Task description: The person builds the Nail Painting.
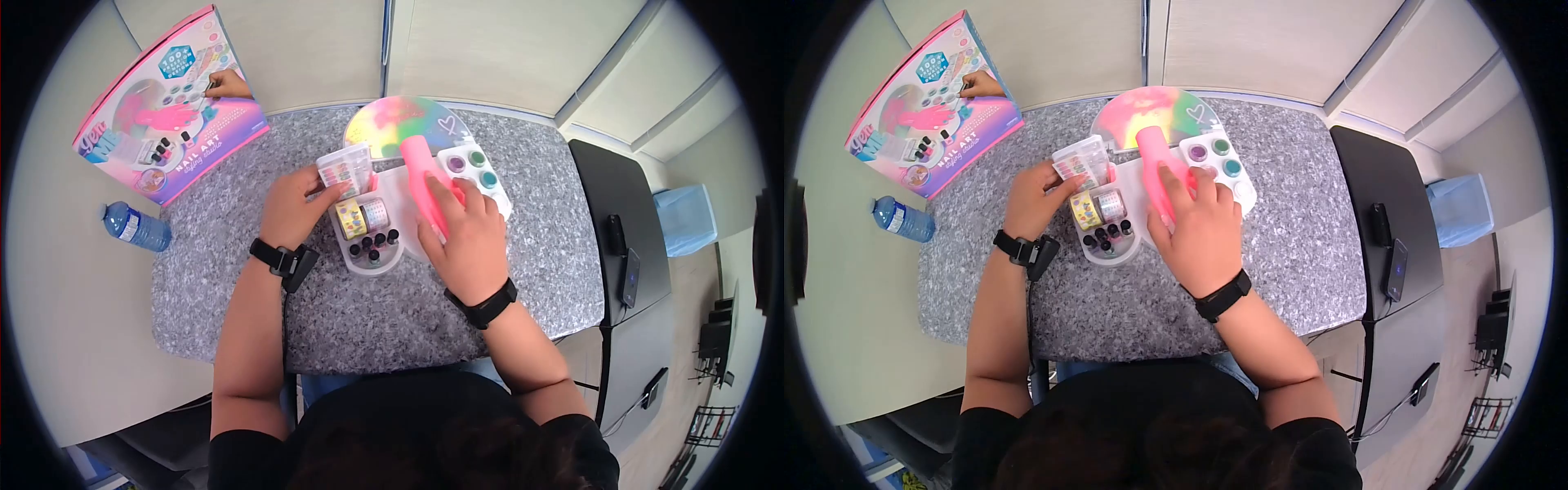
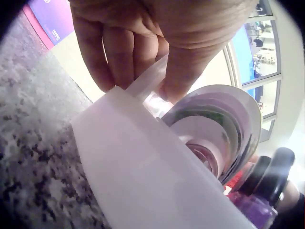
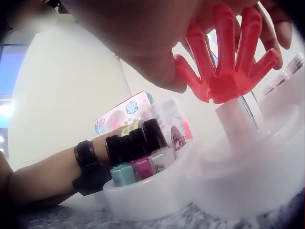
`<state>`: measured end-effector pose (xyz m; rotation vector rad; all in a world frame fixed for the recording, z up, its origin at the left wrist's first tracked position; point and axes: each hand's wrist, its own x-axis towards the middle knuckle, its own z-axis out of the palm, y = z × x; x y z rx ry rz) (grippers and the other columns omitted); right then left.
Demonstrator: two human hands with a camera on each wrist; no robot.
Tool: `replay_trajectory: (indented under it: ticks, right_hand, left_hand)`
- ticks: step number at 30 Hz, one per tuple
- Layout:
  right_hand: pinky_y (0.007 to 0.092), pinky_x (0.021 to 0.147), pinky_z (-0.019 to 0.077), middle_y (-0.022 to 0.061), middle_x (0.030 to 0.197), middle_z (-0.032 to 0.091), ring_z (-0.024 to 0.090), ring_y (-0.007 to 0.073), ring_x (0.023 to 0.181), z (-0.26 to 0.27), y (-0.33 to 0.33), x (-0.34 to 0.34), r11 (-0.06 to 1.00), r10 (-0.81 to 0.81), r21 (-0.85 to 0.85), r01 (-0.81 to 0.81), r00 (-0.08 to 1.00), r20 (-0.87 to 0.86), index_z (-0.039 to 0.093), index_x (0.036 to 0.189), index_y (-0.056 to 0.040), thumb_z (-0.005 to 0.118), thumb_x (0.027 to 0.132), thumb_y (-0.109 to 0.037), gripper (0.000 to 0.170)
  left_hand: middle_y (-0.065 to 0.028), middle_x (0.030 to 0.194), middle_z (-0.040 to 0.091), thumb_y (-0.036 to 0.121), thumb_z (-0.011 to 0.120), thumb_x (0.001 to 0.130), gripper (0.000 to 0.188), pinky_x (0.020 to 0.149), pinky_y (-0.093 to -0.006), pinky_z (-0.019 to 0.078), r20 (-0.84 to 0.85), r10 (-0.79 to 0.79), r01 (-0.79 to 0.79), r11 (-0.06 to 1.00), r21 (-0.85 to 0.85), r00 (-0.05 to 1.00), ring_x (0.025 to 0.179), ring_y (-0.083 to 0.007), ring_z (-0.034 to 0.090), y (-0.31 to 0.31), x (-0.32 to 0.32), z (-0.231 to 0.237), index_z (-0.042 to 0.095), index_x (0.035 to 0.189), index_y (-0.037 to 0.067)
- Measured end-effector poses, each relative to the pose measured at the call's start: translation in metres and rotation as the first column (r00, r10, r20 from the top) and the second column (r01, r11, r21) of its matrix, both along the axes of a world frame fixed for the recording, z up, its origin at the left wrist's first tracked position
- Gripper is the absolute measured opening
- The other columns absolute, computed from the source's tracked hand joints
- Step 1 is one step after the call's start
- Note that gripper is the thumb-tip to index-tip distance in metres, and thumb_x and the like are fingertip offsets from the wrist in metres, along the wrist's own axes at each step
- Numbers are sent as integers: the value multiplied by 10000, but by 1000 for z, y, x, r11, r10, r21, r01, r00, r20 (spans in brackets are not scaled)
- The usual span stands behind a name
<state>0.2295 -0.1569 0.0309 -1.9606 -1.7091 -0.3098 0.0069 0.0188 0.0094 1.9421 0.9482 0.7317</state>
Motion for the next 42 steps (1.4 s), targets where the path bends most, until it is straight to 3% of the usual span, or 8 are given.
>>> replay_trajectory:
  ticks: [20, 24, 26, 27, 29, 30, 32, 42]
  right_hand:
    - [514, 1002, 459, 201, 1341, 609, 567, 407, 1223, 7, -3, 15, 999, 40, 4, -41, 989, 144, 700, 1411, -159, 793, 890, -380, 573]
    - [506, 1160, 394, 213, 1397, 647, 555, 349, 1324, 17, 21, 94, 983, 122, 162, -81, 957, -262, 710, 1405, -85, 746, 975, -372, 517]
    - [478, 1172, 414, 153, 1465, 640, 574, 327, 1329, 7, 43, 150, 984, 178, 119, -133, 682, -710, 644, 1483, -71, 682, 1044, -431, 569]
    - [478, 1172, 414, 153, 1465, 640, 574, 327, 1329, 4, 52, 170, 983, 181, 127, -130, 681, -710, 644, 1483, -71, 682, 1044, -431, 569]
    - [427, 1135, 484, 158, 1477, 635, 619, 304, 1307, -2, 66, 205, 989, 54, 27, -148, 183, -982, 554, 1546, -35, 604, 1088, -513, 664]
    - [427, 1135, 484, 158, 1477, 635, 619, 304, 1307, -13, 74, 223, 989, 58, 31, -146, 183, -982, 554, 1546, -35, 604, 1088, -513, 664]
    - [371, 1118, 522, 212, 1500, 600, 637, 299, 1316, -41, 92, 252, 901, -1, 113, -418, -264, -964, 474, 1578, 8, 549, 1102, -558, 743]
    - [427, 1165, 528, 257, 1494, 601, 647, 339, 1338, -64, 105, 242, 926, -18, 90, -365, -283, -959, 471, 1511, 65, 544, 1135, -397, 600]
  left_hand:
    - [-133, 1154, 817, 239, 806, 990, 424, 924, -338, 597, 103, -6, 17, 994, -112, 995, 1045, -178, 777, 7, -2, -18, 722, 1312, -24]
    - [-155, 1423, 694, 382, 752, 1031, 630, 1112, -375, 509, 344, -106, 184, 962, -201, 933, 1289, -217, 666, 17, -3, -32, 593, 1497, -10]
    - [-174, 1521, 627, 472, 686, 1069, 705, 1186, -394, 457, 389, -141, 229, 955, -189, 910, 1391, -238, 606, 25, -4, -32, 529, 1565, -3]
    - [-203, 1580, 558, 569, 578, 1084, 763, 1229, -419, 392, 427, -74, 210, 936, -281, 901, 1460, -261, 533, 30, -2, -29, 488, 1598, 14]
    - [-232, 1639, 490, 667, 471, 1099, 831, 1271, -444, 327, 456, -9, 196, 910, -366, 890, 1529, -284, 460, 42, 2, -24, 447, 1632, 31]
    - [-254, 1672, 429, 716, 391, 1090, 876, 1287, -461, 280, 458, 28, 203, 871, -447, 888, 1560, -313, 405, 49, 4, -24, 429, 1645, 40]
    - [-275, 1705, 368, 766, 311, 1081, 926, 1303, -479, 233, 465, 58, 217, 829, -516, 884, 1591, -342, 351, 59, 9, -26, 412, 1657, 49]
    - [-277, 1639, 468, 642, 485, 1079, 835, 1234, -490, 368, 525, 72, 325, 712, -623, 848, 1504, -368, 474, 85, 1, -32, 433, 1636, 22]
